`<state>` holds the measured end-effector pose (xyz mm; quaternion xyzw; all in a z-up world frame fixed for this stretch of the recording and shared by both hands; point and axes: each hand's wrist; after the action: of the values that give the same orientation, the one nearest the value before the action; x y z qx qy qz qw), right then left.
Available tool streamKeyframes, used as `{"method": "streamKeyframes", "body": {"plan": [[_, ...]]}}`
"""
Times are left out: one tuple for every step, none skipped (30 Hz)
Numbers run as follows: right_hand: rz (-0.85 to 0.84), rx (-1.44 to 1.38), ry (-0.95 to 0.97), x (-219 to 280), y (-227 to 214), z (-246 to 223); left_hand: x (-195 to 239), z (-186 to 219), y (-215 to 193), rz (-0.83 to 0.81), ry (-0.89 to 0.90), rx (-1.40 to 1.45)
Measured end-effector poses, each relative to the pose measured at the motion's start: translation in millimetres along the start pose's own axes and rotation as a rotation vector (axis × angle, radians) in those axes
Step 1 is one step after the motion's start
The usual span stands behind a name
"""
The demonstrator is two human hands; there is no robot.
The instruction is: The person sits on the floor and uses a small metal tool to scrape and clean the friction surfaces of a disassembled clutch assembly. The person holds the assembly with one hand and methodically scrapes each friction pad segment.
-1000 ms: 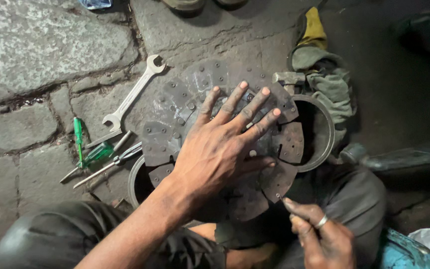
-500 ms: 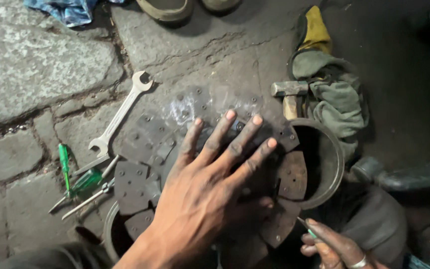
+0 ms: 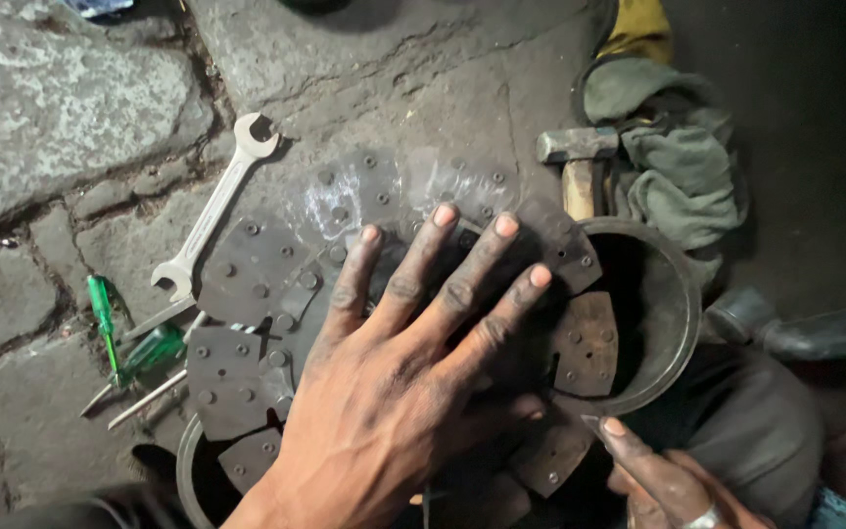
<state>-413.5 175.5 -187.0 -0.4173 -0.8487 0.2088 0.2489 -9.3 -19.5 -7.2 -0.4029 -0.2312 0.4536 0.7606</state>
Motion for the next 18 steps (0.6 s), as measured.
{"method": "streamKeyframes", "body": {"plan": [[-0.007,-0.073,0.041,-8,-7,-18,1,0,0,-0.005,0.004,0.001],[0.003,-0.102,0.068,-15,-13,-41,3,1,-1,-0.003,0.002,0.012],[0.051,-0.067,0.109,-27,-16,-65,3,1,-2,0.003,0.003,0.020],[0.149,0.032,0.179,-37,-20,-93,3,1,-3,0.009,0.004,0.027],[0.263,0.174,0.271,-45,-18,-123,3,1,-4,0.006,0.007,0.029],[0.368,0.276,0.333,-55,-17,-150,3,1,-4,0.004,0.009,0.031],[0.437,0.263,0.352,-67,-22,-168,4,1,-3,-0.001,0.010,0.034],[0.500,0.257,0.367,-76,-24,-186,6,1,-2,0.001,0.007,0.036],[0.570,0.223,0.397,-86,-27,-199,7,1,-2,0.002,0.001,0.034],[0.556,0.271,0.410,-94,-29,-212,8,1,-2,0.003,-0.004,0.031],[0.546,0.317,0.419,-101,-31,-222,8,1,-3,0.001,-0.003,0.028],[0.536,0.364,0.429,-107,-33,-229,7,2,-3,-0.001,-0.002,0.025],[0.558,0.331,0.392,-110,-36,-234,7,1,-3,-0.001,0.003,0.026],[0.581,0.299,0.355,-113,-38,-235,7,1,-3,0.008,0.006,0.023],[0.600,0.269,0.324,-113,-38,-236,8,1,-1,0.014,0.009,0.026],[0.617,0.251,0.316,-113,-37,-236,9,1,1,0.021,0.012,0.028],[0.633,0.230,0.307,-113,-35,-236,11,2,2,0.020,0.013,0.019],[0.648,0.210,0.298,-112,-34,-239,12,2,1,0.019,0.015,0.011]]}}
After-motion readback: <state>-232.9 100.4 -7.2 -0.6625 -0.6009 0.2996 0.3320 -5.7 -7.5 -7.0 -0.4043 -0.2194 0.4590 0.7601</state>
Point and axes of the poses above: each hand's wrist, its own x-axis away from the middle knuckle, its own y-axis out of the palm, z = x × y, and after that the axes turned 5 degrees about x, right-handed
